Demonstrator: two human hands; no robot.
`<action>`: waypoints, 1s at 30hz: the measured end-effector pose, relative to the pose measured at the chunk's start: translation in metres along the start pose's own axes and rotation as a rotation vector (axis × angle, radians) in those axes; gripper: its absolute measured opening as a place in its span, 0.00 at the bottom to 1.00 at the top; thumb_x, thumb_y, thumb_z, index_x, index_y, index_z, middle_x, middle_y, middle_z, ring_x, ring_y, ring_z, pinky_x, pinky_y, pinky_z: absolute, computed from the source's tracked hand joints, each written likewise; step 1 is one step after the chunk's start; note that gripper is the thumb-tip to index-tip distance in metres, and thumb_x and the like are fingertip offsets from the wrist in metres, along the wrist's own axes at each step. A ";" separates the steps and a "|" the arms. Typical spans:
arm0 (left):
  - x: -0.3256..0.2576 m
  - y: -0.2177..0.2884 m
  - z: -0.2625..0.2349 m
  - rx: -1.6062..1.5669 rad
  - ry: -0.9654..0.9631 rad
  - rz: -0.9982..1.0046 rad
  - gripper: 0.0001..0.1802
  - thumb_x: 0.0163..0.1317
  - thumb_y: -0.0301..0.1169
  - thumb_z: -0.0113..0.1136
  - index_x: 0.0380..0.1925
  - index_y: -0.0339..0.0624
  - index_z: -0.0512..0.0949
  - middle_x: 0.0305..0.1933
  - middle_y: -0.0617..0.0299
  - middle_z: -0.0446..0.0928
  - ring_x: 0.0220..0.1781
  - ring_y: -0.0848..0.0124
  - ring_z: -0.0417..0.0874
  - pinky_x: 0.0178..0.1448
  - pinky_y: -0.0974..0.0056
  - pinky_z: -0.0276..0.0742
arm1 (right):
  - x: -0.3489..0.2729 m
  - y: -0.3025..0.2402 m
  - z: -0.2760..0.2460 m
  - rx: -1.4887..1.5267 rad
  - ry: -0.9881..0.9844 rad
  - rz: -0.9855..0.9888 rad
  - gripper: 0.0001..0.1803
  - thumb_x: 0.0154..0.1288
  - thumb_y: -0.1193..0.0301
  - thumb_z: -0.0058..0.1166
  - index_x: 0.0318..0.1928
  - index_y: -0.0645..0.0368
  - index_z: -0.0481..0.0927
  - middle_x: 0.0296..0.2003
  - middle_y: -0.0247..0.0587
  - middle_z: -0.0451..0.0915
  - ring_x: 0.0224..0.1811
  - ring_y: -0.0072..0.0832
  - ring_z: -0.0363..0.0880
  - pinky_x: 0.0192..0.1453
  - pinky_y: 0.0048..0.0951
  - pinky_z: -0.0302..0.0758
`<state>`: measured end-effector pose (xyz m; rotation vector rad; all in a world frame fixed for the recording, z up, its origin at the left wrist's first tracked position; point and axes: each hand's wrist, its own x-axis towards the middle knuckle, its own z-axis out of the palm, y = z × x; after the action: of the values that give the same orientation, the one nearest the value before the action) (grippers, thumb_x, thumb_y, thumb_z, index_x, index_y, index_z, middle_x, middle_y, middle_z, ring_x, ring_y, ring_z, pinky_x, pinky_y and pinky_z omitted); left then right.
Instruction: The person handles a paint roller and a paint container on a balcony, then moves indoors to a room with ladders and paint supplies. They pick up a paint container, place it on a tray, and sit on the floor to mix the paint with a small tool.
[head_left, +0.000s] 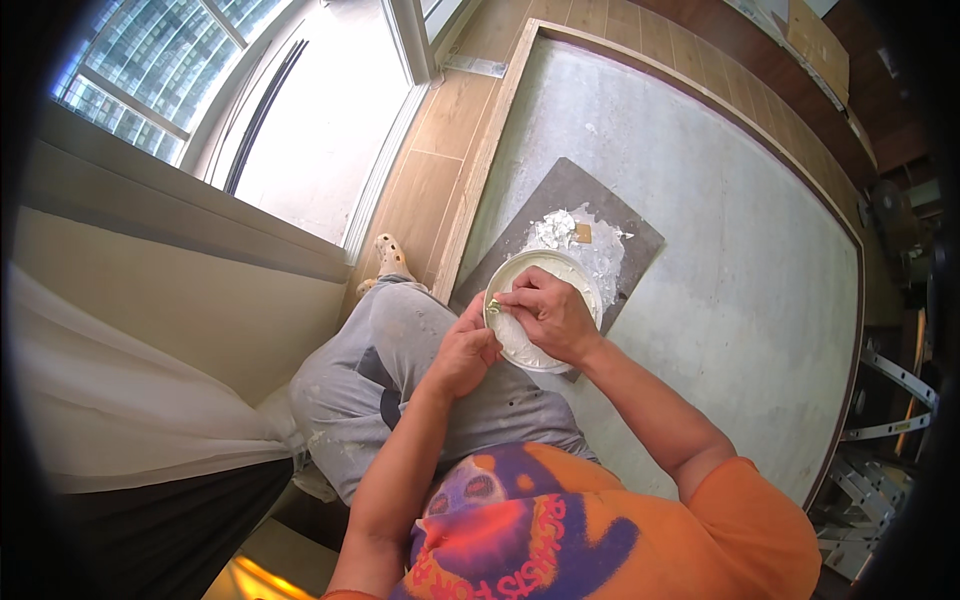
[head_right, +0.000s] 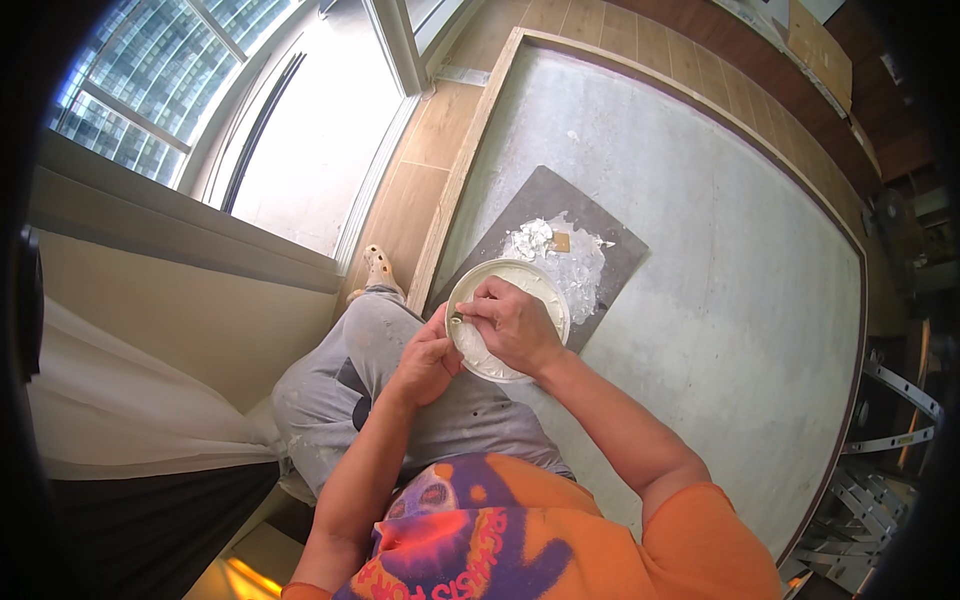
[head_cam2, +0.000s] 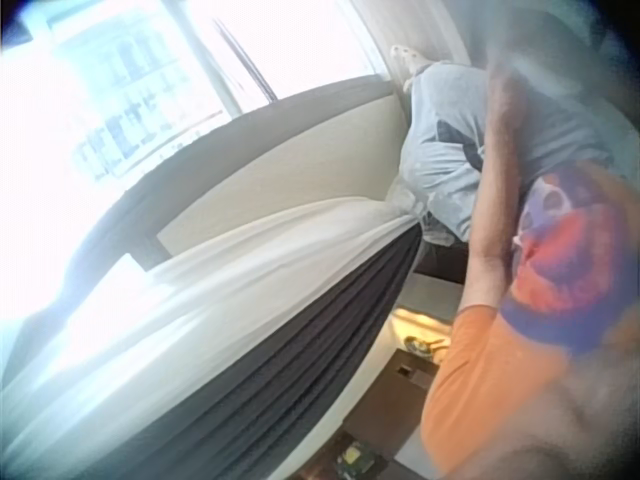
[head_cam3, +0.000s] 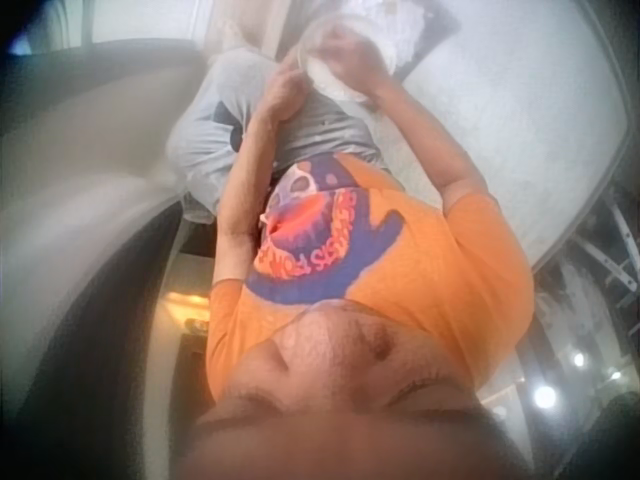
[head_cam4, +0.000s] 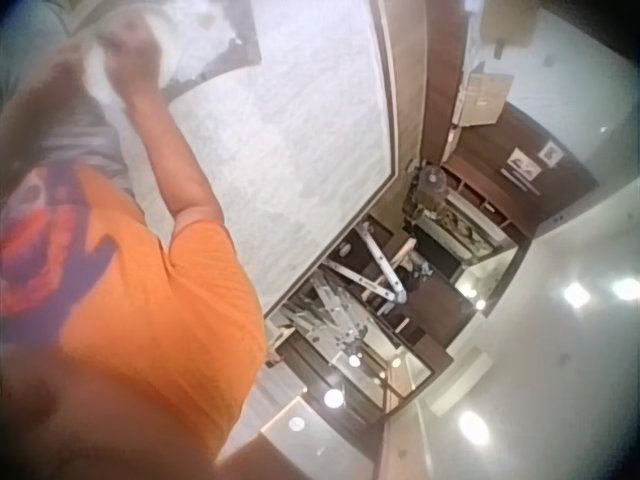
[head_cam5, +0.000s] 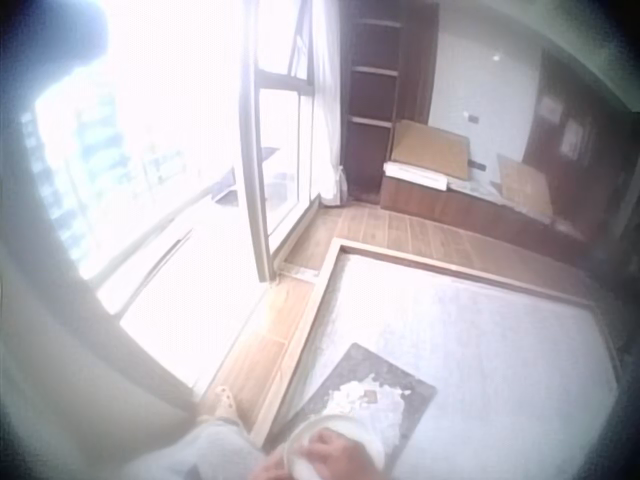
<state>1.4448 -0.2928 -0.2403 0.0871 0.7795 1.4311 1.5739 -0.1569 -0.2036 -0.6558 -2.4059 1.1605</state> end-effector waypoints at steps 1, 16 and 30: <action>0.000 0.001 0.000 -0.003 -0.011 -0.004 0.39 0.58 0.16 0.46 0.73 0.46 0.62 0.42 0.69 0.75 0.37 0.78 0.75 0.43 0.70 0.72 | 0.000 0.000 -0.002 0.015 -0.018 0.014 0.09 0.62 0.76 0.65 0.43 0.55 0.91 0.37 0.40 0.82 0.37 0.40 0.84 0.41 0.38 0.80; -0.001 0.008 0.005 -0.046 -0.050 -0.027 0.48 0.53 0.17 0.45 0.80 0.47 0.57 0.58 0.65 0.77 0.50 0.76 0.80 0.53 0.69 0.75 | 0.005 0.001 -0.004 0.007 0.112 0.093 0.09 0.62 0.76 0.67 0.43 0.58 0.90 0.36 0.43 0.82 0.34 0.40 0.83 0.41 0.38 0.79; 0.001 0.007 0.004 -0.086 -0.045 0.009 0.46 0.55 0.19 0.45 0.79 0.42 0.52 0.72 0.57 0.68 0.71 0.66 0.73 0.74 0.62 0.68 | 0.004 0.000 -0.005 -0.033 0.242 0.130 0.09 0.63 0.76 0.66 0.43 0.60 0.90 0.36 0.43 0.82 0.37 0.40 0.83 0.43 0.38 0.79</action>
<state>1.4406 -0.2890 -0.2339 0.0563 0.6798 1.4642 1.5733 -0.1515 -0.2007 -0.9194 -2.2101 1.0276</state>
